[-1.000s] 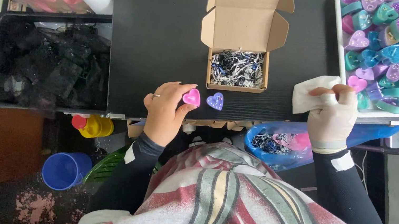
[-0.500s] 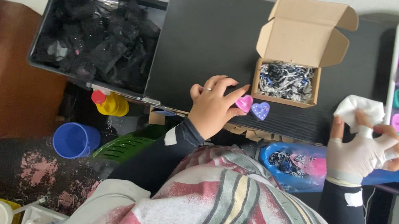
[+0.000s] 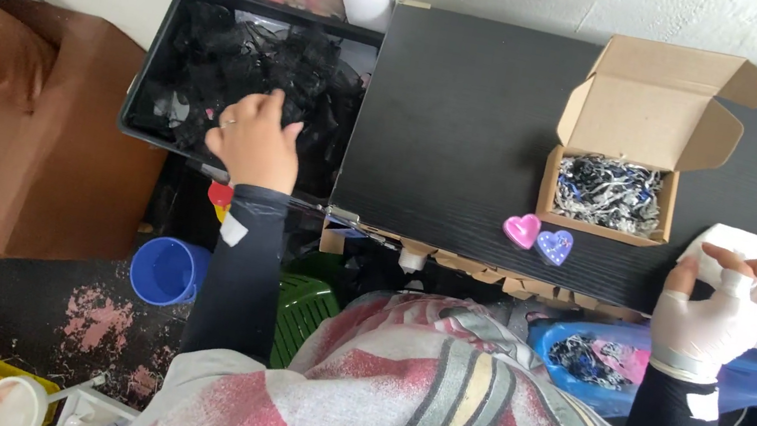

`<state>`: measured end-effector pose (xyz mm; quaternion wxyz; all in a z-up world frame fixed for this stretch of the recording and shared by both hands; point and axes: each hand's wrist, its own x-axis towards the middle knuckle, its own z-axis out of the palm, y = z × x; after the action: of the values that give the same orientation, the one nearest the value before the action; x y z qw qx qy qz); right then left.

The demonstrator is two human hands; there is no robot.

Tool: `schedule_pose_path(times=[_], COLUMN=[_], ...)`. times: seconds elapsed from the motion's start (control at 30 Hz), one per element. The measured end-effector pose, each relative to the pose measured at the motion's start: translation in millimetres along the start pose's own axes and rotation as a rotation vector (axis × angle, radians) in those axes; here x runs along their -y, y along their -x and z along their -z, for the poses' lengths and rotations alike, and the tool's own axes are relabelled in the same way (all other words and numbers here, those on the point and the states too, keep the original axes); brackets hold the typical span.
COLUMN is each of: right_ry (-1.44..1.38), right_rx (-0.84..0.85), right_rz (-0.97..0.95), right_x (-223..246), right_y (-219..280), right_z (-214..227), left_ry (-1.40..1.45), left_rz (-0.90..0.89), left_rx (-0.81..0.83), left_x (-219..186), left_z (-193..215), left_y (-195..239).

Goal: The person packs heart-shaped candles into a small cardboard box. They wipe the surface with a cloth, place shredded paper into the box, add two candles, close the box, and tie a pink ribbon around it.

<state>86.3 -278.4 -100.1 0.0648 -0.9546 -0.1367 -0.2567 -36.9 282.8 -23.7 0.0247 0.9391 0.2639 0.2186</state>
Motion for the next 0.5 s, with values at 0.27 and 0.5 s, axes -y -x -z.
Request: schedule_pose_path(times=[0.27, 0.5], right_ry=[0.012, -0.008], right_rx=[-0.030, -0.052], right_rz=[0.009, 0.005], right_x=[-12.6, -9.9], right_y=[5.5, 4.4], right_z=[-12.5, -9.5], left_ry=[-0.064, 0.065], left_rz=[0.061, -0.032], left_rx=[-0.121, -0.229], left_x=[50.9, 33.2], left_z=[-49.2, -22.2], left_y=[13.6, 0.8])
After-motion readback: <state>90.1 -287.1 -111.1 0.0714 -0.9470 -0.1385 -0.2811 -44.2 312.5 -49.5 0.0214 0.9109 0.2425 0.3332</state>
